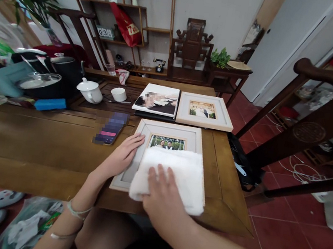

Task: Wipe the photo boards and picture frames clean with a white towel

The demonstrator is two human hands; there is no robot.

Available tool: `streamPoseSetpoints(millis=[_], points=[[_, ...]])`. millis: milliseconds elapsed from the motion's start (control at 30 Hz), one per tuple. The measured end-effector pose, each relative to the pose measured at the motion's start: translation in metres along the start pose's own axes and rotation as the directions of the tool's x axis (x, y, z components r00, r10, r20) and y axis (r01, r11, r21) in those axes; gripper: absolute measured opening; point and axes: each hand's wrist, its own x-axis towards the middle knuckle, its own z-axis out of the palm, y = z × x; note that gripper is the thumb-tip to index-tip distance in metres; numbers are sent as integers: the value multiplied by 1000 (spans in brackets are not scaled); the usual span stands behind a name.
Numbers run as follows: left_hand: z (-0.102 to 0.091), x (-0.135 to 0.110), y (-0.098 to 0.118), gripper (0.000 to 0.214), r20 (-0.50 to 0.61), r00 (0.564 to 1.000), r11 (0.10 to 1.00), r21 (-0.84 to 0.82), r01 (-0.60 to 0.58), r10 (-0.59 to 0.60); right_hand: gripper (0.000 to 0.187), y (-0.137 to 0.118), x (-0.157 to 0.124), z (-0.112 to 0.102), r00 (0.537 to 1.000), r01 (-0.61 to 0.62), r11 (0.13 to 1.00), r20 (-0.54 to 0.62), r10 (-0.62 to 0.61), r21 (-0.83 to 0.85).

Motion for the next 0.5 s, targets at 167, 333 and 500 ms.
streamPoseSetpoints(millis=[167, 333, 500], points=[[-1, 1, 1, 43, 13, 1000, 1000, 19, 3, -3, 34, 67, -30, -18, 986, -144, 989, 89, 140, 34], [2, 0, 1, 43, 2, 1000, 1000, 17, 6, -6, 37, 100, -7, -7, 967, -252, 966, 29, 254, -57], [5, -2, 1, 45, -43, 999, 1000, 17, 19, -18, 32, 51, 7, 1, 973, -195, 981, 121, 195, -13]])
